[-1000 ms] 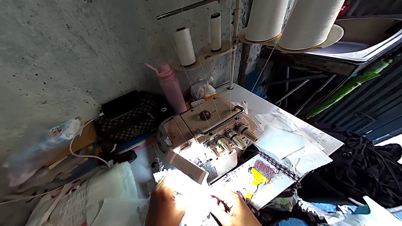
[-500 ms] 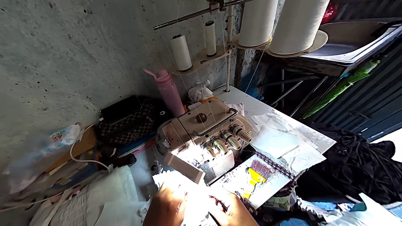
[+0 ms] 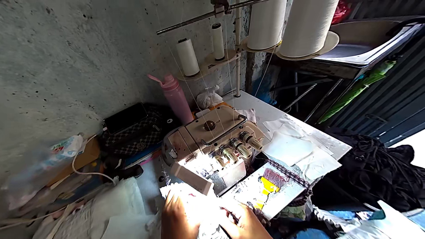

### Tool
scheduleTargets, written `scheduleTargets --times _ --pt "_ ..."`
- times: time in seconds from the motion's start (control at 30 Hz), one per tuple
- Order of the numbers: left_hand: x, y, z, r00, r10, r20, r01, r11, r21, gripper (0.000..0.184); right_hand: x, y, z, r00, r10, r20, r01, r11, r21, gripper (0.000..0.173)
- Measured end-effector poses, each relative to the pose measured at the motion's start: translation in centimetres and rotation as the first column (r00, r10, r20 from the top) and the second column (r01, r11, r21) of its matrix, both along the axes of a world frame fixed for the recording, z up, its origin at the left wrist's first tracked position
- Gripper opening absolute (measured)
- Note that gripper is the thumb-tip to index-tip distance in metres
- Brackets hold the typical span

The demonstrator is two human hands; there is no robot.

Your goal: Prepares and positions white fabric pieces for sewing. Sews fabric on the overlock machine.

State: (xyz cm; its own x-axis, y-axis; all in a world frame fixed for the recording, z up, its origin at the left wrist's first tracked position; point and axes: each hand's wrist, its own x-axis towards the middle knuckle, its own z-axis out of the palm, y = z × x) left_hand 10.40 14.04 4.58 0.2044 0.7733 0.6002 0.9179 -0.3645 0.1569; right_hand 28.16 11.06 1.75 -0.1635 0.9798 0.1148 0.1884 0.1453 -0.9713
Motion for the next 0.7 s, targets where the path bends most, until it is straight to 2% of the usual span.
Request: scheduleTargets --times 0.27,0.47,0.7 --pt "-0.5 -1.1 1.1 0.992 -0.066 -0.109 0.052 0.992 -0.119 0.027 0.1 0.1 -0.2 0.999 0.013 -0.034 -0.014 1.000 -0.015 0.019" --pt "-0.1 -0.9 0.5 0.997 -0.010 -0.078 0.004 0.997 -0.083 0.020 0.2 0.4 0.2 0.996 0.027 -0.080 -0.032 0.998 -0.054 0.016" --pt "-0.1 -1.0 0.5 0.998 0.002 -0.060 -0.007 0.996 -0.093 0.020 0.3 0.6 0.2 0.995 0.053 -0.083 -0.057 0.998 -0.041 0.015"
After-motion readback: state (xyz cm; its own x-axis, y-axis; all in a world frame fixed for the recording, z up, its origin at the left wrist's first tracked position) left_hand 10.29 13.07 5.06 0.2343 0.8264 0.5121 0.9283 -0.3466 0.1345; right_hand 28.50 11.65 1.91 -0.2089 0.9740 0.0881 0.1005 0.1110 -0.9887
